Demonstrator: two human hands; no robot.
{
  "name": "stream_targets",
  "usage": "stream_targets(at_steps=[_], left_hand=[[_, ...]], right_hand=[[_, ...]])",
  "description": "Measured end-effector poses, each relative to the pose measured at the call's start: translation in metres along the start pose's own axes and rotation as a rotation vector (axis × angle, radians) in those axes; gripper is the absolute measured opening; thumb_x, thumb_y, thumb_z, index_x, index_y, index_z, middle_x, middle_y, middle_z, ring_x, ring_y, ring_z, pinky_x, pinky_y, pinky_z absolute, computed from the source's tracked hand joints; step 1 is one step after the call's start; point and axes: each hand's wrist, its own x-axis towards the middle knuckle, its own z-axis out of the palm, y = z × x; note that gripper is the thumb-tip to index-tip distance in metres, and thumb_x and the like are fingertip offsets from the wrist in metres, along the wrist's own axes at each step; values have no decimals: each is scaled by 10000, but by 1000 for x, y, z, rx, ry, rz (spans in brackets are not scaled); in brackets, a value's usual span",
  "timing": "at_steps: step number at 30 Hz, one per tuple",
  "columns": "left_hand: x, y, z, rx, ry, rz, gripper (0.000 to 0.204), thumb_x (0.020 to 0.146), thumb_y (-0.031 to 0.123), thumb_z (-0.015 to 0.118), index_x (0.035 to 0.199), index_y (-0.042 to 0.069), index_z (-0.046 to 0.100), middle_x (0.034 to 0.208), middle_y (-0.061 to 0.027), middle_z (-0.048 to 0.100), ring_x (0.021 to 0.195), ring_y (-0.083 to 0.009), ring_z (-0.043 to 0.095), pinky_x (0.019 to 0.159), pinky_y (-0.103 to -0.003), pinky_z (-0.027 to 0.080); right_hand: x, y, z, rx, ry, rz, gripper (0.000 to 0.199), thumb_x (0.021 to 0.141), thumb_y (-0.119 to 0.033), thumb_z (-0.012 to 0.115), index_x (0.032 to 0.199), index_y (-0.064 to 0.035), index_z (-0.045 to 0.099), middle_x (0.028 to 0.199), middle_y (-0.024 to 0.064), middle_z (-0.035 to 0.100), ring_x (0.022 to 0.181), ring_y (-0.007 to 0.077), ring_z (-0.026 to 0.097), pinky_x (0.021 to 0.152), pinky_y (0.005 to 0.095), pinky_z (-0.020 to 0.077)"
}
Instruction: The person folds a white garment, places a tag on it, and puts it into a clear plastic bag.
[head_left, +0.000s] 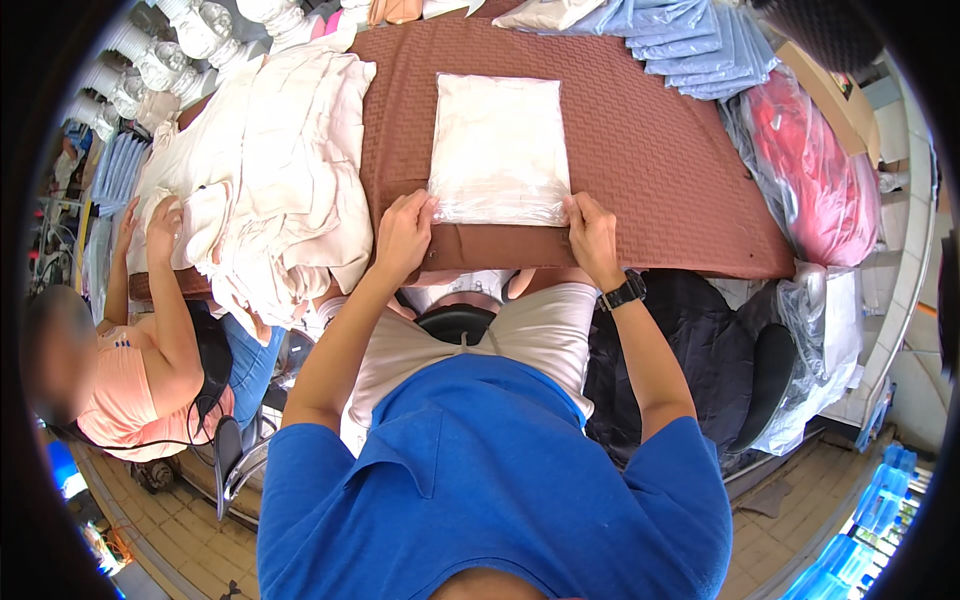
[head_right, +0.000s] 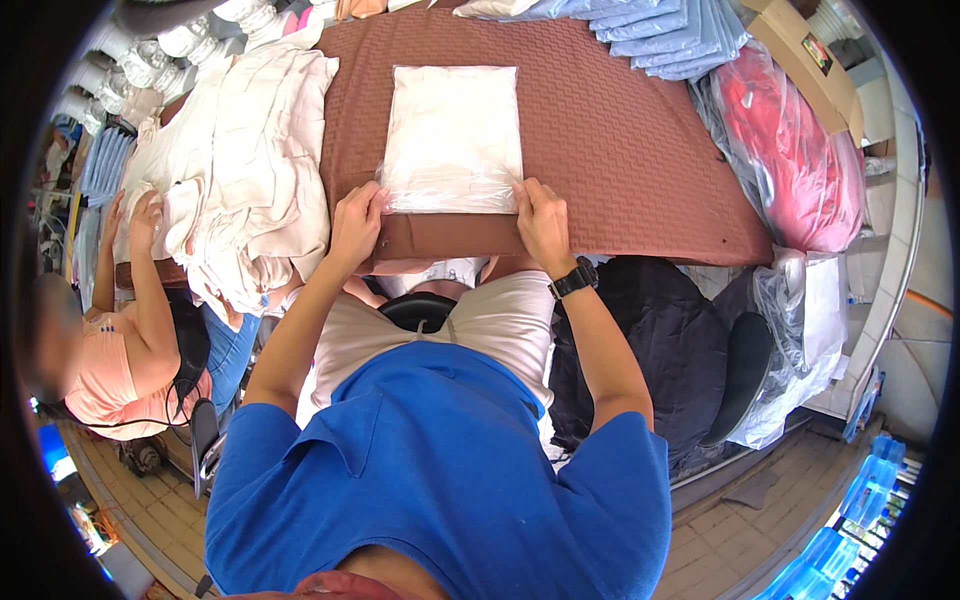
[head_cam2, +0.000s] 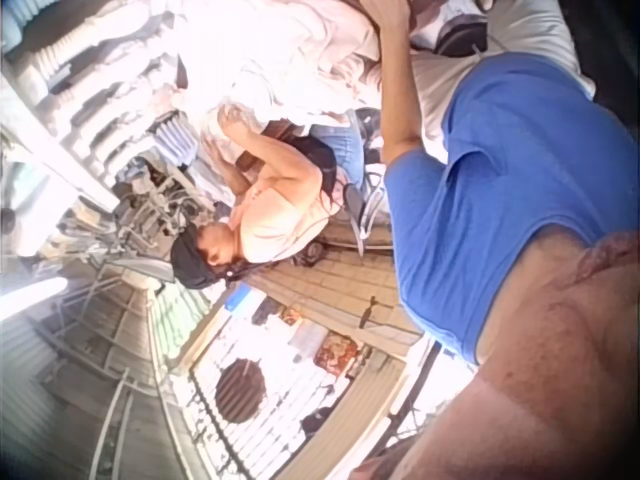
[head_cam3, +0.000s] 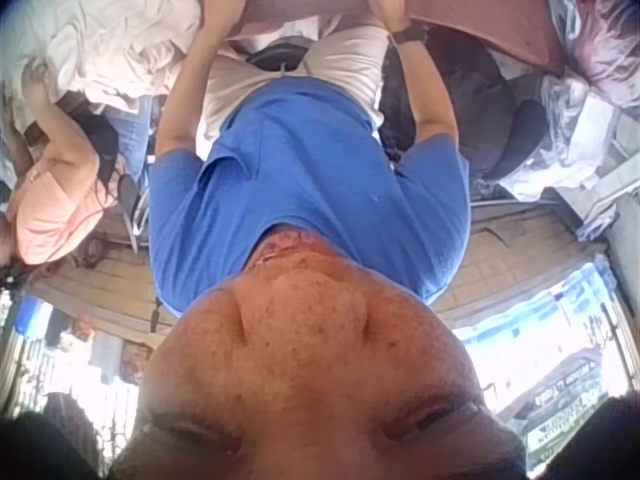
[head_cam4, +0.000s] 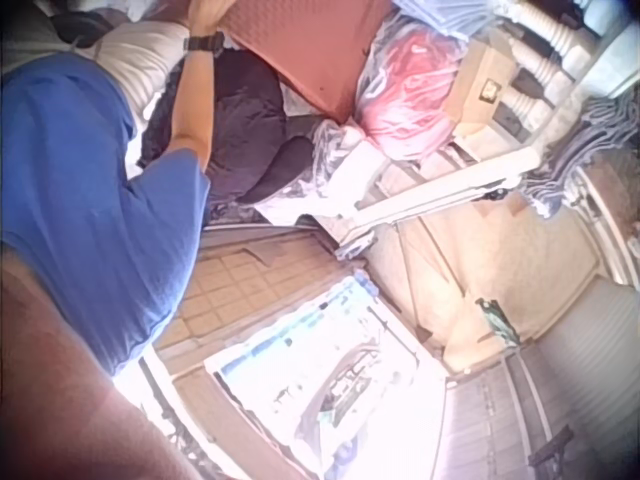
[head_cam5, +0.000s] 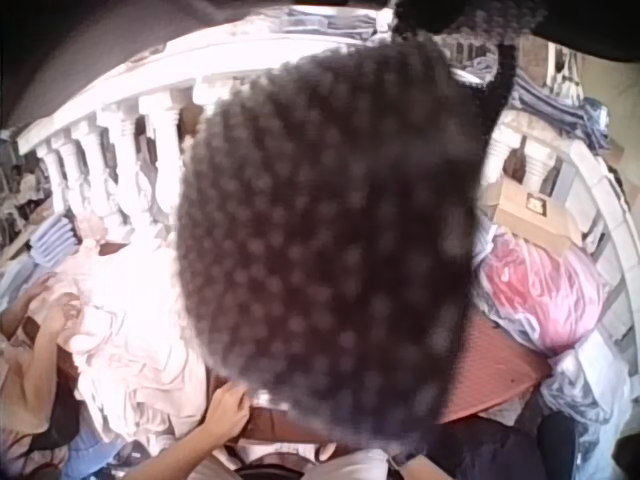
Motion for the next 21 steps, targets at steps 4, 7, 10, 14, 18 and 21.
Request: stream_targets(at_steps=[4,7,10,14,18,21], left_hand=[[3,3,-2,-12,-29,-49,246,1016,178,581,859,-11,593,825,-227,646,836,-439,617,742,-520,467],[4,0,1,-15,-30,-72,262,1017,195,577,854,-8,599,828,-231,659,832,-447,632,739,-533,470],[6,4,3,40,-29,-106,291,1022,232,569,857,-3,613,836,-233,674,834,-454,645,739,-542,477],[8,4,6,101,-29,-175,322,1009,289,581,868,8,645,851,-233,703,831,-456,669,744,-537,505],[7,12,2,116,-38,-328,345,972,328,625,845,9,662,808,-221,723,790,-446,695,737,-524,532],[5,19,1,94,13,-367,375,952,348,644,797,7,665,751,-207,719,755,-437,703,730,-519,538]], right_hand=[[0,-3,3,-85,53,-44,235,1007,-135,627,843,22,571,758,257,603,732,444,593,643,505,450],[1,-4,6,-44,78,0,237,1000,-129,630,833,26,567,770,266,618,728,453,597,641,517,453],[2,0,9,-67,67,45,230,992,-134,638,836,23,576,762,266,625,721,456,602,641,530,458],[4,-1,10,-154,66,113,252,985,-200,654,835,-4,604,734,226,651,700,435,634,629,533,482],[6,-11,8,-228,39,216,284,979,-267,663,828,-31,623,722,184,682,689,411,670,619,525,507],[8,-15,7,-250,35,251,297,973,-288,670,821,-37,623,717,174,691,690,405,680,617,525,513]])
